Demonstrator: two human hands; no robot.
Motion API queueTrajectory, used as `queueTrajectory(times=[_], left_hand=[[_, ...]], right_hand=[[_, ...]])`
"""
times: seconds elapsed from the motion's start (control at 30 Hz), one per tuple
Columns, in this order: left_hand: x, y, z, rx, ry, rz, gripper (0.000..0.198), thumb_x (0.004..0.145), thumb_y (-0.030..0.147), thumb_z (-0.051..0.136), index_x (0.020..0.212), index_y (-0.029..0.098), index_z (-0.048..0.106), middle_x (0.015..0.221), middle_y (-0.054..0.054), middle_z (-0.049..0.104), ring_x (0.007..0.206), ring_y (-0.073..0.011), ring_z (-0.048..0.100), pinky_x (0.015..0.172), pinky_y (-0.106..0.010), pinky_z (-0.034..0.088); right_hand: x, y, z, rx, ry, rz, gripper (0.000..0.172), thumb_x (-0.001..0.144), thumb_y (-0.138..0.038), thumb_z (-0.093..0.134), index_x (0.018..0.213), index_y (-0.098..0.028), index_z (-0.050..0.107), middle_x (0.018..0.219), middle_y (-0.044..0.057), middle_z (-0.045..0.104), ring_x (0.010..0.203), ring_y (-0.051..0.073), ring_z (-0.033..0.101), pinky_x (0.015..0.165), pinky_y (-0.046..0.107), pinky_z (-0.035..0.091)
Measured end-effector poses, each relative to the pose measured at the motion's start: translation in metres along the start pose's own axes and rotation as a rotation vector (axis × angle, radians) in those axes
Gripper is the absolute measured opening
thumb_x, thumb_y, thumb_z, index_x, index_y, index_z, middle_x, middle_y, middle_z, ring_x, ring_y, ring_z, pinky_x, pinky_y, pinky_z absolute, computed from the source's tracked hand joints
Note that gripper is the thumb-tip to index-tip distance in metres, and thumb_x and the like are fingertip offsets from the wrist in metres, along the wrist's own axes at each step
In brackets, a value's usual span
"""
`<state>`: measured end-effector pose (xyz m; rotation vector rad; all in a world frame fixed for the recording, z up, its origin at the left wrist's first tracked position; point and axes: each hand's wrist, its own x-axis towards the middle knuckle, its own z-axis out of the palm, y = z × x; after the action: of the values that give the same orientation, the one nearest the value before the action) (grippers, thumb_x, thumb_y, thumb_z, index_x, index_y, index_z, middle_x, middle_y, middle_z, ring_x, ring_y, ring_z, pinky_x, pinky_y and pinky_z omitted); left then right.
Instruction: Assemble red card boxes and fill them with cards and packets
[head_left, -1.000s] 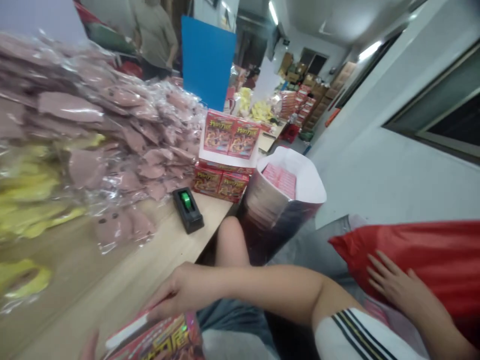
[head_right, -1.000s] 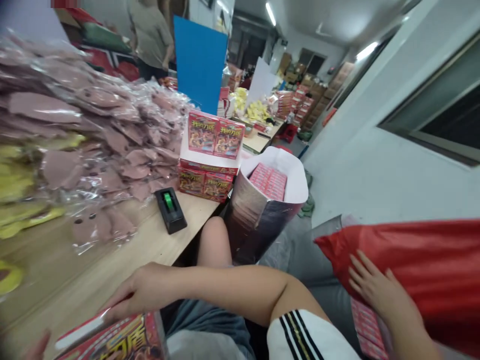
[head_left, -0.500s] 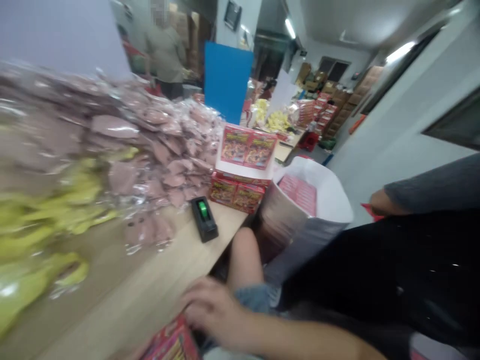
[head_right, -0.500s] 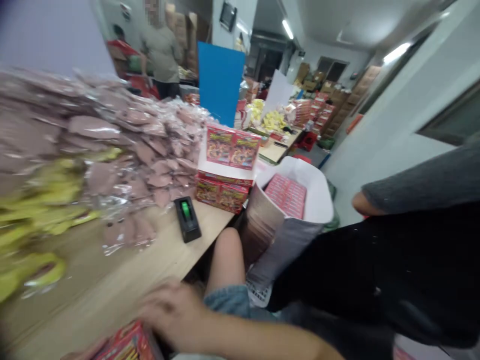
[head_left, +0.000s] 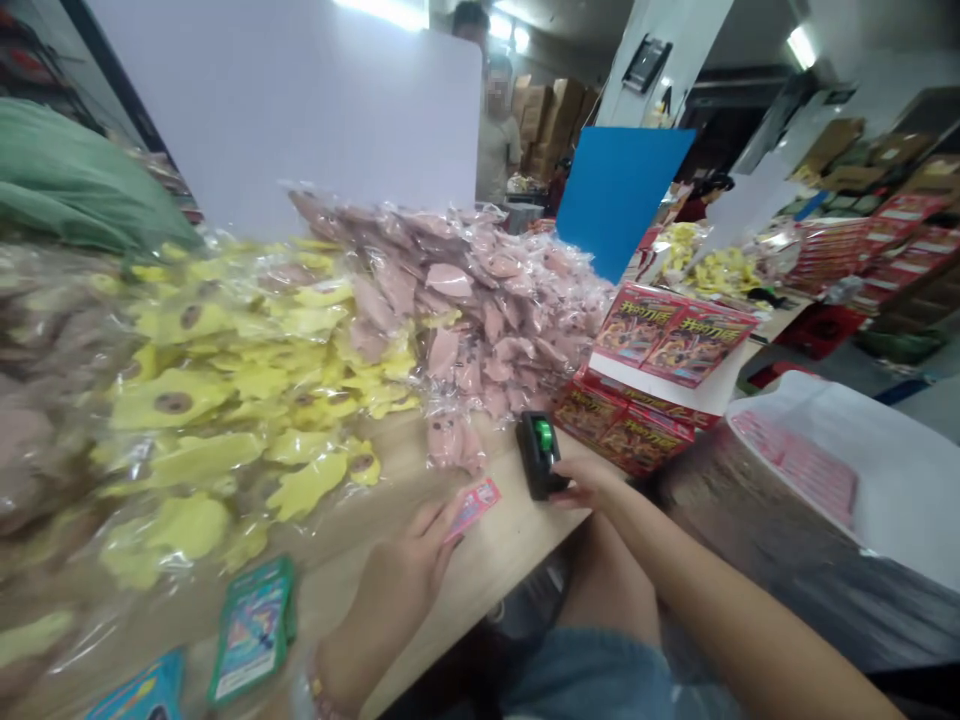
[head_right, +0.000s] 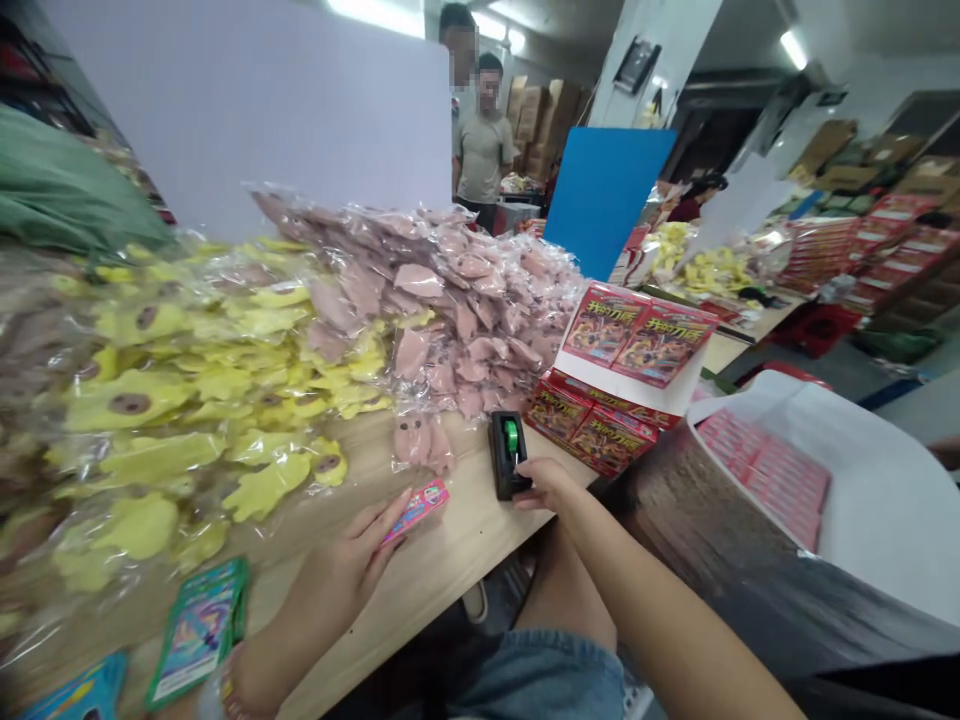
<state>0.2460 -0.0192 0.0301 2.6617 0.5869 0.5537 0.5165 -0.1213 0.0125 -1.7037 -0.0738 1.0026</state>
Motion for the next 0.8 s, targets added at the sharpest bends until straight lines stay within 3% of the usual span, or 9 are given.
queueTrajectory(times=[0.17, 0.3, 0.37, 0.47, 0.53, 0.6, 0.7, 0.77, 0.8], left_hand=[[0.003, -0.013, 0.002, -0.019, 0.146, 0.058, 0.035, 0.091, 0.026, 0.037, 0.124, 0.021, 0.047, 0.106, -0.007, 0.062, 0.085, -0.0157, 0.064, 0.071, -0.024, 0.054], [0.003, -0.014, 0.005, 0.007, 0.176, 0.078, 0.034, 0.091, 0.029, 0.037, 0.122, 0.021, 0.049, 0.106, -0.007, 0.062, 0.088, -0.0169, 0.063, 0.073, -0.026, 0.054], [0.003, -0.010, 0.005, 0.008, 0.134, 0.046, 0.036, 0.091, 0.029, 0.038, 0.125, 0.022, 0.046, 0.110, -0.007, 0.060, 0.091, -0.0175, 0.062, 0.075, -0.028, 0.053], [0.002, -0.004, 0.005, -0.016, 0.056, -0.021, 0.041, 0.091, 0.027, 0.040, 0.131, 0.024, 0.037, 0.116, -0.008, 0.056, 0.097, -0.0190, 0.060, 0.079, -0.030, 0.052], [-0.002, -0.001, 0.004, -0.054, 0.019, -0.080, 0.046, 0.089, 0.024, 0.041, 0.134, 0.023, 0.029, 0.120, -0.010, 0.054, 0.100, -0.0212, 0.058, 0.081, -0.034, 0.050], [-0.009, 0.002, 0.002, -0.131, -0.010, -0.142, 0.056, 0.086, 0.019, 0.045, 0.136, 0.019, 0.021, 0.121, -0.012, 0.053, 0.102, -0.0228, 0.057, 0.082, -0.036, 0.049], [-0.016, 0.005, 0.001, -0.249, -0.045, -0.234, 0.064, 0.079, 0.018, 0.053, 0.134, 0.016, 0.021, 0.113, -0.012, 0.058, 0.092, -0.0237, 0.061, 0.075, -0.034, 0.050], [-0.014, 0.001, -0.002, -0.281, -0.090, -0.268, 0.060, 0.076, 0.025, 0.057, 0.128, 0.016, 0.029, 0.102, -0.010, 0.063, 0.084, -0.0248, 0.063, 0.067, -0.032, 0.051], [-0.011, -0.003, -0.005, -0.280, -0.126, -0.255, 0.060, 0.074, 0.027, 0.061, 0.126, 0.015, 0.033, 0.098, -0.010, 0.063, 0.082, -0.0255, 0.063, 0.065, -0.032, 0.051]], right_hand=[[-0.021, 0.026, -0.006, -0.043, 0.062, -0.098, 0.008, 0.077, -0.022, 0.056, 0.074, -0.014, 0.057, 0.075, 0.000, 0.059, 0.070, 0.013, 0.057, 0.067, 0.028, 0.047], [-0.046, 0.052, -0.006, -0.137, 0.155, -0.200, 0.019, 0.060, -0.021, 0.061, 0.048, -0.018, 0.047, 0.056, 0.000, 0.051, 0.063, 0.016, 0.051, 0.062, 0.027, 0.041], [-0.062, 0.055, 0.012, -0.171, 0.084, -0.246, 0.020, 0.059, -0.026, 0.063, 0.048, -0.018, 0.048, 0.053, -0.001, 0.050, 0.059, 0.016, 0.048, 0.058, 0.027, 0.039], [-0.085, 0.052, 0.066, -0.168, -0.166, -0.351, 0.030, 0.069, -0.041, 0.057, 0.053, -0.018, 0.049, 0.052, -0.002, 0.048, 0.053, 0.013, 0.045, 0.055, 0.025, 0.038], [-0.092, 0.054, 0.102, -0.160, -0.189, -0.379, 0.039, 0.073, -0.052, 0.051, 0.052, -0.019, 0.045, 0.047, -0.003, 0.044, 0.047, 0.011, 0.042, 0.050, 0.025, 0.037], [-0.095, 0.062, 0.119, -0.189, -0.128, -0.366, 0.044, 0.070, -0.060, 0.048, 0.053, -0.020, 0.044, 0.044, -0.004, 0.041, 0.042, 0.012, 0.040, 0.044, 0.026, 0.035], [-0.087, 0.073, 0.096, -0.363, -0.110, -0.447, 0.043, 0.061, -0.066, 0.054, 0.054, -0.023, 0.049, 0.042, 0.001, 0.046, 0.039, 0.018, 0.045, 0.040, 0.032, 0.034], [-0.066, 0.066, 0.069, -0.646, 0.074, -0.879, 0.036, 0.065, -0.064, 0.051, 0.069, -0.028, 0.056, 0.060, 0.008, 0.062, 0.050, 0.024, 0.057, 0.047, 0.036, 0.041], [-0.054, 0.057, 0.058, -0.684, 0.061, -0.966, 0.039, 0.058, -0.060, 0.061, 0.077, -0.026, 0.059, 0.072, 0.010, 0.065, 0.062, 0.029, 0.061, 0.055, 0.039, 0.044]])
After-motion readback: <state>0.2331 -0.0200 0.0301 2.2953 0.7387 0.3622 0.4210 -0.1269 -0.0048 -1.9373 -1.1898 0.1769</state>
